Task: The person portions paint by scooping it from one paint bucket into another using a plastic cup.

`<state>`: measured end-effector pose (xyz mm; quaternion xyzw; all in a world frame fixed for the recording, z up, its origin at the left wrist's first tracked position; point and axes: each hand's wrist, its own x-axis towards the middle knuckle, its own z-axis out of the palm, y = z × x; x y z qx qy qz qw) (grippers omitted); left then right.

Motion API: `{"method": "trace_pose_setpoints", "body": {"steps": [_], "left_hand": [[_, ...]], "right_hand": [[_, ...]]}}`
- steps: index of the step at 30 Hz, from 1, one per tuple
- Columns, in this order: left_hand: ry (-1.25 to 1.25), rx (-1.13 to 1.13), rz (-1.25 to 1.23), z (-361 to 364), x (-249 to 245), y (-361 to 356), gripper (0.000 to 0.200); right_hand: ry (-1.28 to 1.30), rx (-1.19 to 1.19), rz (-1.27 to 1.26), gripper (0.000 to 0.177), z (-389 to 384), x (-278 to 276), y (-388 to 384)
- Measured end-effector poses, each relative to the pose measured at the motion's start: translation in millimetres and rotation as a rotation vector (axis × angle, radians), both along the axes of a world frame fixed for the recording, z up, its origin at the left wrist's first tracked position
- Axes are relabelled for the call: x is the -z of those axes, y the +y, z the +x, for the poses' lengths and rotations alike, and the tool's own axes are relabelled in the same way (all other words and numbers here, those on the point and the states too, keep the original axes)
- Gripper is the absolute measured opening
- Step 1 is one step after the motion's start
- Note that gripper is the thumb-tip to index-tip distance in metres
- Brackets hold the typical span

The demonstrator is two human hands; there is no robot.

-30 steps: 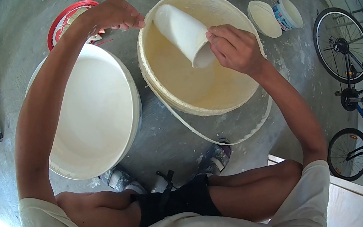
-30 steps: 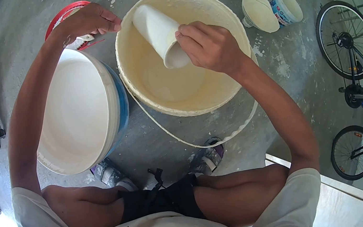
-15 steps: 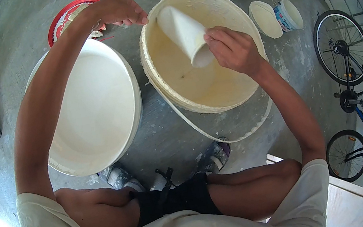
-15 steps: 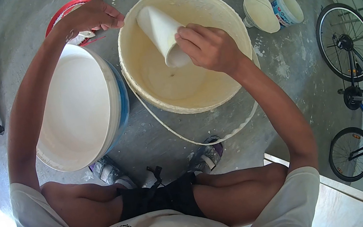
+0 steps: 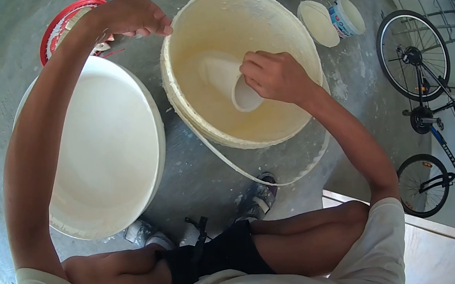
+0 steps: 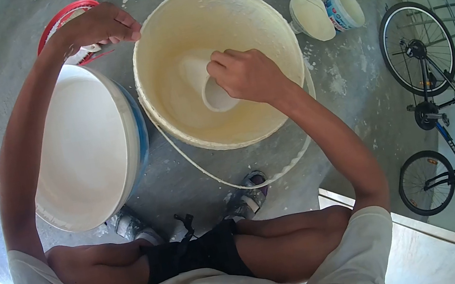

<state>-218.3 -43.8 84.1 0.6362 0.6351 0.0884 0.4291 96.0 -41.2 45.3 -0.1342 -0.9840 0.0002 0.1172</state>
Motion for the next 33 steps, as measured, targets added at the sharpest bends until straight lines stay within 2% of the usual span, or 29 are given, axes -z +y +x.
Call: {"method": "trace_pose_setpoints", "body": {"steps": [3,5,6,8,9,11,15,17,24,26,29,33], "left_hand": [[0.085,0.007,0.013,5,-3,-5,0.039],[0.232,-0.038,0.474,13,5,-14,0.03],[0.232,-0.043,0.476,21,2,-17,0.03],[0.171,-0.041,0.724,49,-6,-22,0.022],[0.169,-0.042,0.724,62,-14,-28,0.022],[0.222,0.024,0.54,84,-29,-37,0.019],[0.312,0.005,0.573,99,-16,-36,0.019],[0.165,0.003,0.622,98,-12,-33,0.019],[0.151,0.047,0.529,100,-15,-21,0.02],[0.08,0.028,0.436,101,-12,-16,0.02],[0.028,0.017,0.545,102,1,-13,0.021],[0.029,0.042,0.512,107,-6,-16,0.022]], "right_hand": [[0.025,0.128,-0.064,0.008,-5,-16,-1],[0.055,0.19,-0.108,0.007,-10,-24,-1],[0.091,0.259,-0.156,0.007,-13,-28,-1],[0.114,0.295,-0.196,0.007,-15,-37,3],[0.138,0.335,-0.233,0.009,-16,-42,7],[0.113,0.378,-0.268,0.01,-17,-52,13],[0.079,0.408,-0.266,0.013,-19,-67,24],[0.068,0.408,-0.239,0.014,-18,-71,26],[0.072,0.373,-0.219,0.015,-9,-68,33],[0.066,0.364,-0.207,0.015,-7,-67,33],[0.046,0.369,-0.265,0.015,-7,-65,33],[0.012,0.322,-0.347,0.015,-7,-64,33]]}}
